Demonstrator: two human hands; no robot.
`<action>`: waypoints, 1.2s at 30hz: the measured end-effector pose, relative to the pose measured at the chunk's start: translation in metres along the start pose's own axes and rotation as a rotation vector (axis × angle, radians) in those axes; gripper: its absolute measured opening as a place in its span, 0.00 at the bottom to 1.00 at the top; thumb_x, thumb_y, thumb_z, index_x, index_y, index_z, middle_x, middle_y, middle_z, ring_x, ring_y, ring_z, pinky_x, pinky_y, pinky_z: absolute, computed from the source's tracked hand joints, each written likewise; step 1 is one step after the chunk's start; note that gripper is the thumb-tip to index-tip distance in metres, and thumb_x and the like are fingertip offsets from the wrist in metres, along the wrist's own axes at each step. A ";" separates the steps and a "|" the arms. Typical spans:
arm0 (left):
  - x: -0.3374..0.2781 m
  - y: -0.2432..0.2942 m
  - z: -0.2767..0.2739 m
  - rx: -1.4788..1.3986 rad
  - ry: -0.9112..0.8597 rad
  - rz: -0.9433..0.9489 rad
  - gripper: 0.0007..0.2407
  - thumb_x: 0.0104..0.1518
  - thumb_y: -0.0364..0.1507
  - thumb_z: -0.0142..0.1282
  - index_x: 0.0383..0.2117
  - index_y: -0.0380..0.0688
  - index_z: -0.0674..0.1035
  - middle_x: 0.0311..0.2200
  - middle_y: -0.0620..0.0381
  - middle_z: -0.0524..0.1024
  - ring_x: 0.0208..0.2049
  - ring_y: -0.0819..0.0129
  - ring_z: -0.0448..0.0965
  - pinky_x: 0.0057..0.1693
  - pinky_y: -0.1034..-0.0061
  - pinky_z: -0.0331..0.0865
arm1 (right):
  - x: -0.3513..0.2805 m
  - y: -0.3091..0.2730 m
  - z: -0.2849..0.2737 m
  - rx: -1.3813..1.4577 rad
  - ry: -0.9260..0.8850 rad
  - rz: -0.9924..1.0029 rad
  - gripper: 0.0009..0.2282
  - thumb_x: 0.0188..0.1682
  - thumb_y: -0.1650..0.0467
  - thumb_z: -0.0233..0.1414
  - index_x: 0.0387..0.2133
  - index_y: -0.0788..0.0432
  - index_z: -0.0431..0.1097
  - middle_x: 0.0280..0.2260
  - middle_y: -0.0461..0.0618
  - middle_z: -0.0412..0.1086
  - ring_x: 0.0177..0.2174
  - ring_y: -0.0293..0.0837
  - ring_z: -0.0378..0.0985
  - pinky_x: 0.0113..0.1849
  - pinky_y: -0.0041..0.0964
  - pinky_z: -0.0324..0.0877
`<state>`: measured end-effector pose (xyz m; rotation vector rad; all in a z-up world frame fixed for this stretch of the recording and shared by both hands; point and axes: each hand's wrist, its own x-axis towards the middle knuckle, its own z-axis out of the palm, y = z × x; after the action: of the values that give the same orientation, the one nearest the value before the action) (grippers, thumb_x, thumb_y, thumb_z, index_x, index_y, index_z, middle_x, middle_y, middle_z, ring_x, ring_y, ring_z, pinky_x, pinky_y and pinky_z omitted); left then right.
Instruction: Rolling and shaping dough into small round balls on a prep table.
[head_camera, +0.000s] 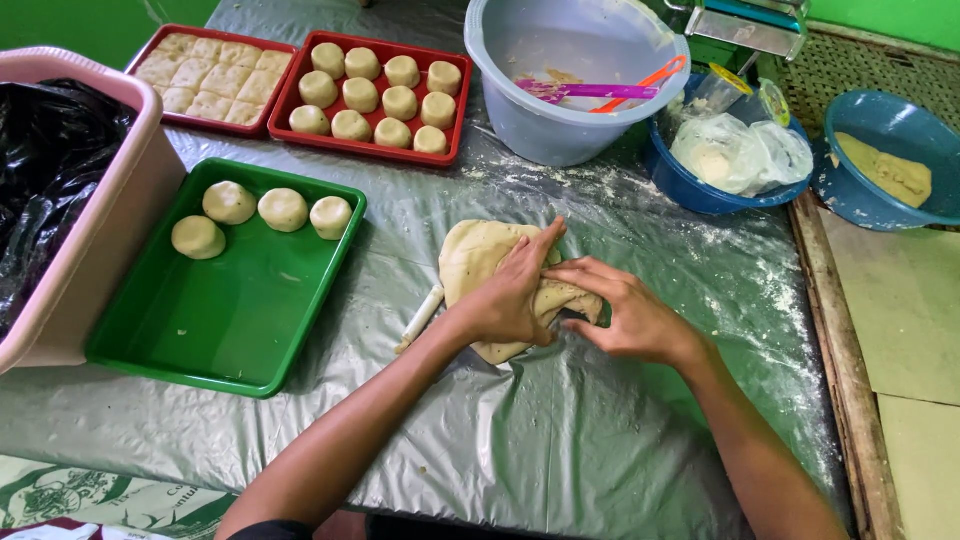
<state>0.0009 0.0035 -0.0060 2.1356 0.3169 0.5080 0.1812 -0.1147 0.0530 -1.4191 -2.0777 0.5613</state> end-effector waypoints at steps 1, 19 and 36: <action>0.000 -0.001 0.000 0.000 -0.001 0.000 0.59 0.29 0.28 0.69 0.72 0.36 0.39 0.69 0.34 0.56 0.72 0.38 0.49 0.74 0.50 0.35 | 0.000 0.003 0.003 0.001 0.001 0.001 0.23 0.43 0.69 0.64 0.53 0.59 0.70 0.49 0.63 0.72 0.49 0.67 0.75 0.48 0.61 0.70; -0.003 0.007 0.005 0.185 0.054 0.031 0.46 0.32 0.36 0.65 0.66 0.34 0.61 0.61 0.35 0.68 0.70 0.41 0.55 0.74 0.49 0.44 | 0.006 -0.006 -0.013 -0.161 -0.084 0.031 0.06 0.48 0.71 0.54 0.38 0.57 0.72 0.32 0.55 0.72 0.36 0.64 0.77 0.36 0.54 0.73; -0.005 -0.002 0.008 0.195 0.052 0.081 0.41 0.38 0.35 0.66 0.65 0.37 0.63 0.60 0.36 0.69 0.70 0.39 0.55 0.73 0.46 0.45 | 0.001 -0.024 -0.031 -0.244 -0.133 0.186 0.04 0.42 0.67 0.55 0.23 0.51 0.68 0.25 0.50 0.71 0.30 0.60 0.78 0.29 0.53 0.70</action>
<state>0.0004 -0.0032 -0.0129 2.3348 0.3216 0.6014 0.1844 -0.1212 0.0913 -1.7720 -2.1911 0.5001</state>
